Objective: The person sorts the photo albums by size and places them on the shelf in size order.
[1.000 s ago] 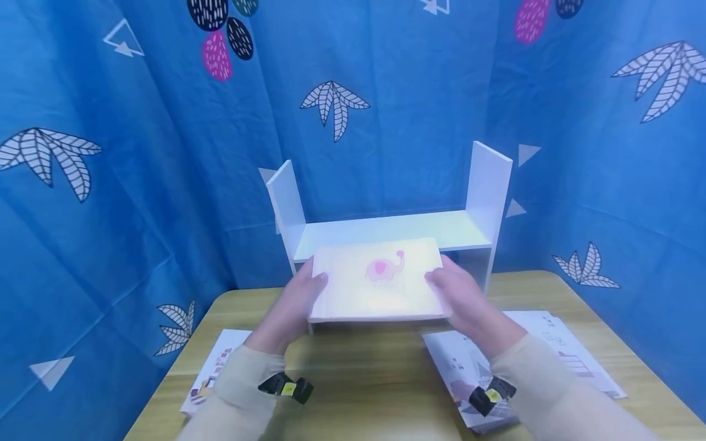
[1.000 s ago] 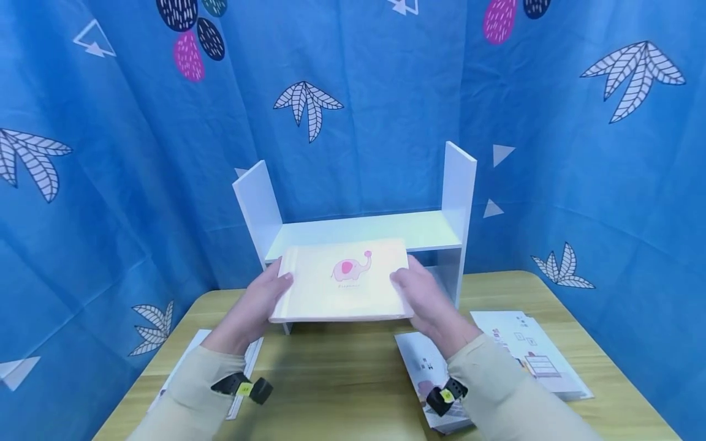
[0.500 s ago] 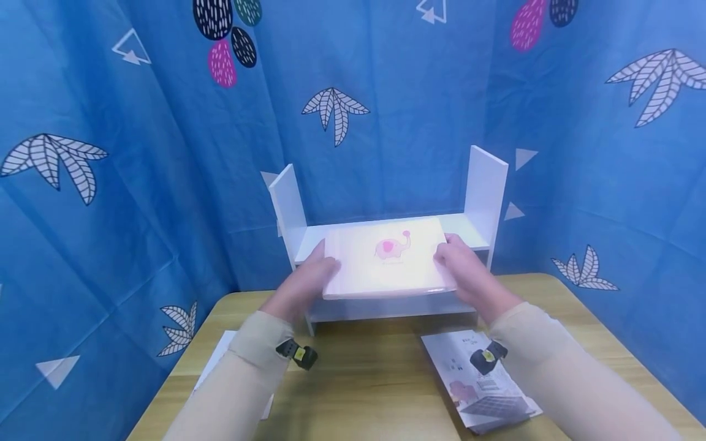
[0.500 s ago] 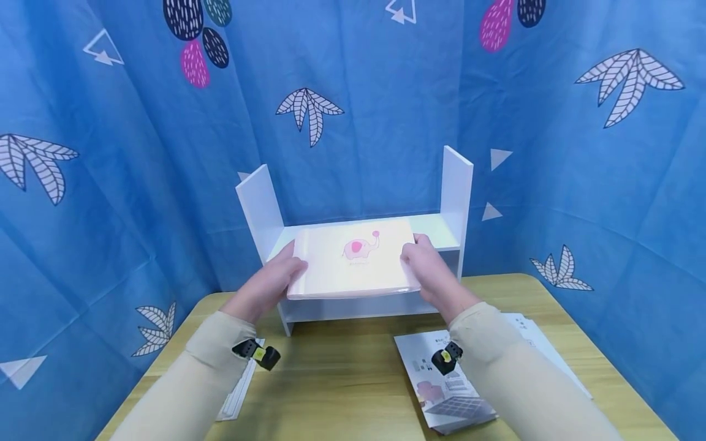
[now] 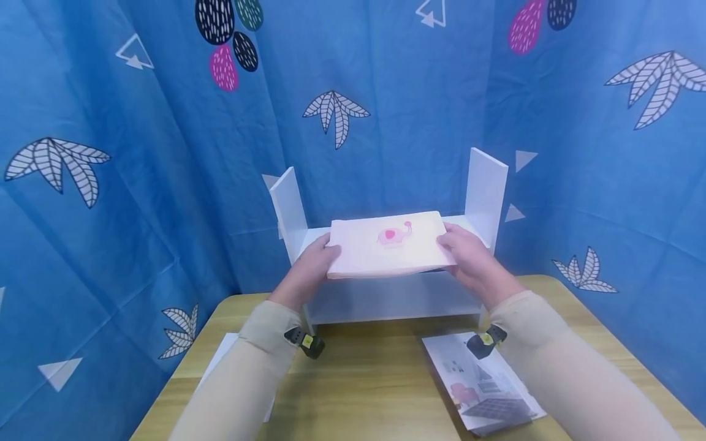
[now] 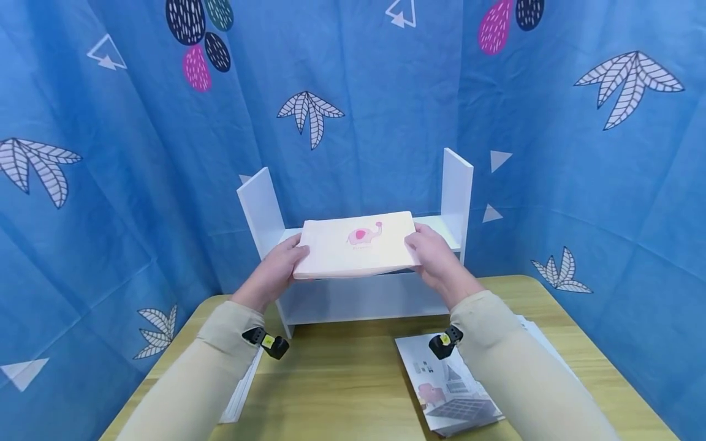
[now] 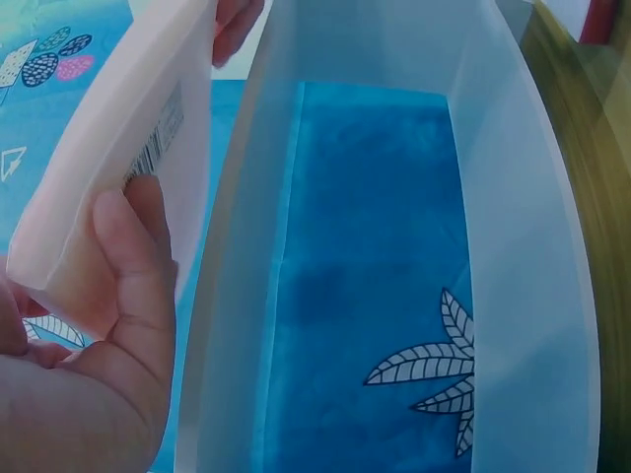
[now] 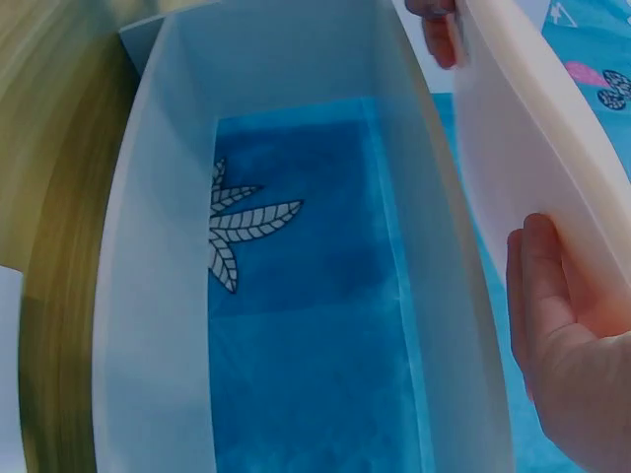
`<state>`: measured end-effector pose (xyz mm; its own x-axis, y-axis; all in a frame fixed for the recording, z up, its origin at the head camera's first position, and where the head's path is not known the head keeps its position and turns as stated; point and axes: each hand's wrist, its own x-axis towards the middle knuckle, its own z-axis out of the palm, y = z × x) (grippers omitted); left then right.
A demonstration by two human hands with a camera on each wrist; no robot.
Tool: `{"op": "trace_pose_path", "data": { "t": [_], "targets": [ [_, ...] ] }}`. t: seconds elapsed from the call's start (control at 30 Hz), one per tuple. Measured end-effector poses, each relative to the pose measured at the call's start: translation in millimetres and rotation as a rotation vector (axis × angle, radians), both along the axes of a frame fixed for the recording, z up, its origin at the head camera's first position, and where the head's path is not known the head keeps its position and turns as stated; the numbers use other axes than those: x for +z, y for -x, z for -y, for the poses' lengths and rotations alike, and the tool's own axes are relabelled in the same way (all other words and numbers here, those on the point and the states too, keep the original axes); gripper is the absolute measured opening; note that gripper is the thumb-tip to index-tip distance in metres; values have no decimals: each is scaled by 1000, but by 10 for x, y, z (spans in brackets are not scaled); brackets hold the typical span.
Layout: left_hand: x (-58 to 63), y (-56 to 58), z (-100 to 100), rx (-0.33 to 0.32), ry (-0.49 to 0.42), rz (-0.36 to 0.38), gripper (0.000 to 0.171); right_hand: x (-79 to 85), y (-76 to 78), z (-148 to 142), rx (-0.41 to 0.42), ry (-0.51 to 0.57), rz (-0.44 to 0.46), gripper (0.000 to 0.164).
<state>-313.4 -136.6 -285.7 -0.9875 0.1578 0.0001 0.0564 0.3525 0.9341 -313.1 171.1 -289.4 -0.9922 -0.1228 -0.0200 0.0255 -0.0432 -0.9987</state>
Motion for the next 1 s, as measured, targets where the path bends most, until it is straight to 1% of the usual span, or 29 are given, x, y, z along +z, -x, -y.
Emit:
{"op": "trace_pose_path", "data": {
  "t": [0.13,0.23,0.37,0.57,0.7,0.83,1.0],
  "targets": [
    [-18,70,-33,-15,-48,2,54,19,72,10,-3,-8,-20,58],
    [-10,129,-69,-27,-67,-13,49,34,132,29,-18,-27,-24,58],
    [15,208,-113,-14,-45,-36,48,61,207,53,-35,-72,-36,61],
    [54,329,-171,60,32,-70,51,120,324,81,-35,-144,-61,64],
    [67,385,-227,94,51,-88,52,152,393,75,-54,-192,-72,62],
    [65,454,-279,100,48,-87,53,164,435,71,-68,-211,-54,62],
    [54,548,-301,104,101,-94,55,158,517,72,-73,-221,-49,63]
  ]
}}
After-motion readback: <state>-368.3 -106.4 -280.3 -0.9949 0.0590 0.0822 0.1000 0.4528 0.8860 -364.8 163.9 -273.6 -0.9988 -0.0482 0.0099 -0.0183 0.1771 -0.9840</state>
